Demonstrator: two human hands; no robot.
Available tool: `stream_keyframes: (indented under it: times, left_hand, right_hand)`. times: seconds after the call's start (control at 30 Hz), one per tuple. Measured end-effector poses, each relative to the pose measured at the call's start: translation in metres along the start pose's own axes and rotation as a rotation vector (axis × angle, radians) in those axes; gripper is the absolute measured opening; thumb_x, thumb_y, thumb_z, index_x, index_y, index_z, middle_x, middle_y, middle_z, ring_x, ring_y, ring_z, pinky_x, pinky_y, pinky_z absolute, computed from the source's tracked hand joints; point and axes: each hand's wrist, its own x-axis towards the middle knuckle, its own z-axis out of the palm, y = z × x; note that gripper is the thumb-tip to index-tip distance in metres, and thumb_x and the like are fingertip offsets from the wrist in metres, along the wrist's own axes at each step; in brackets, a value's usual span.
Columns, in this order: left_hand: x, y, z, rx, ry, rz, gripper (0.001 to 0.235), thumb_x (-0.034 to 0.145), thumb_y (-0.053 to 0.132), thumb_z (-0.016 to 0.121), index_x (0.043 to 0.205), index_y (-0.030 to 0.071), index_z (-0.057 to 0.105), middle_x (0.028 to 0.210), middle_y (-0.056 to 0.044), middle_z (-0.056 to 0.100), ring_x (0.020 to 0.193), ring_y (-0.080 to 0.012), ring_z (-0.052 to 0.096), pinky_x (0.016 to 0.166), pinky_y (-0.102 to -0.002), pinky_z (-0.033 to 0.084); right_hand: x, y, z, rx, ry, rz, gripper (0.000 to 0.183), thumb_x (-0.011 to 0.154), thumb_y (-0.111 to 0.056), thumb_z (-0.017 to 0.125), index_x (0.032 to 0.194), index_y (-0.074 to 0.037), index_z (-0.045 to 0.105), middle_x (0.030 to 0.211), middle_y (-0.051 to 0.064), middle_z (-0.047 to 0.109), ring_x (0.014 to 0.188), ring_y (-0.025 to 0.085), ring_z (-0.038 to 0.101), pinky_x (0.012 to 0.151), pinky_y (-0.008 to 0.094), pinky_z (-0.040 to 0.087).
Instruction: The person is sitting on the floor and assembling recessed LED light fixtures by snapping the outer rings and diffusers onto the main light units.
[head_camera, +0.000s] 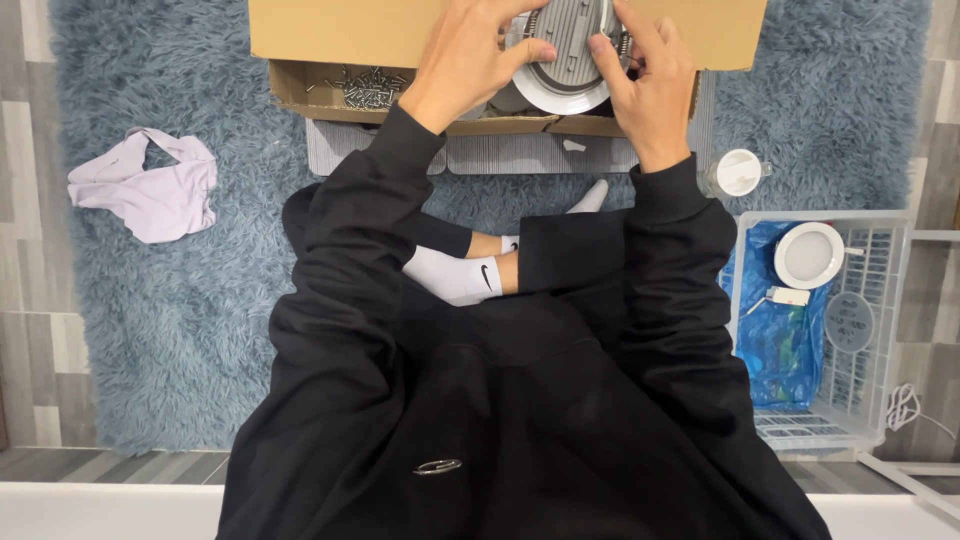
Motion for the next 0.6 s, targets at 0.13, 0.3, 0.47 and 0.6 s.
stream_keyframes:
  times: [0.13, 0.3, 0.47, 0.6]
  left_hand:
    - [0.002, -0.001, 0.0, 0.052, 0.009, 0.008, 0.046, 0.088, 0.035, 0.101, 0.122, 0.01, 0.084, 0.083, -0.006, 0.072, 0.065, -0.0189, 0.06, 0.062, -0.035, 0.052]
    - [0.003, 0.009, -0.002, 0.353, 0.019, 0.112, 0.047, 0.093, 0.047, 0.095, 0.126, 0.015, 0.084, 0.102, -0.002, 0.062, 0.094, -0.0226, 0.051, 0.084, -0.038, 0.043]
    - [0.011, 0.03, 0.001, 0.471, 0.002, 0.158, 0.048, 0.083, 0.034, 0.098, 0.122, 0.015, 0.077, 0.122, -0.007, 0.055, 0.107, -0.0271, 0.051, 0.088, -0.041, 0.043]
    - [0.008, 0.034, 0.021, 0.326, -0.153, 0.144, 0.082, 0.08, 0.042, 0.103, 0.148, 0.015, 0.065, 0.158, -0.015, 0.045, 0.142, -0.0348, 0.05, 0.109, -0.045, 0.048]
  right_hand:
    - [0.0, 0.006, 0.002, -0.043, -0.001, -0.017, 0.037, 0.111, -0.019, 0.092, 0.143, -0.005, 0.079, 0.087, 0.006, 0.049, 0.072, 0.017, 0.048, 0.062, 0.031, 0.042]
    - [0.001, 0.002, 0.001, 0.018, -0.006, 0.048, 0.038, 0.106, -0.015, 0.095, 0.138, 0.0, 0.08, 0.087, 0.006, 0.051, 0.073, 0.017, 0.049, 0.062, 0.03, 0.042]
    - [0.002, 0.001, 0.0, 0.007, -0.007, 0.051, 0.039, 0.105, -0.017, 0.096, 0.138, -0.002, 0.08, 0.087, 0.005, 0.052, 0.073, 0.016, 0.05, 0.061, 0.029, 0.043]
    - [0.001, 0.002, -0.001, 0.008, -0.016, 0.075, 0.038, 0.105, -0.019, 0.094, 0.137, -0.004, 0.08, 0.089, 0.006, 0.052, 0.076, 0.017, 0.05, 0.063, 0.03, 0.043]
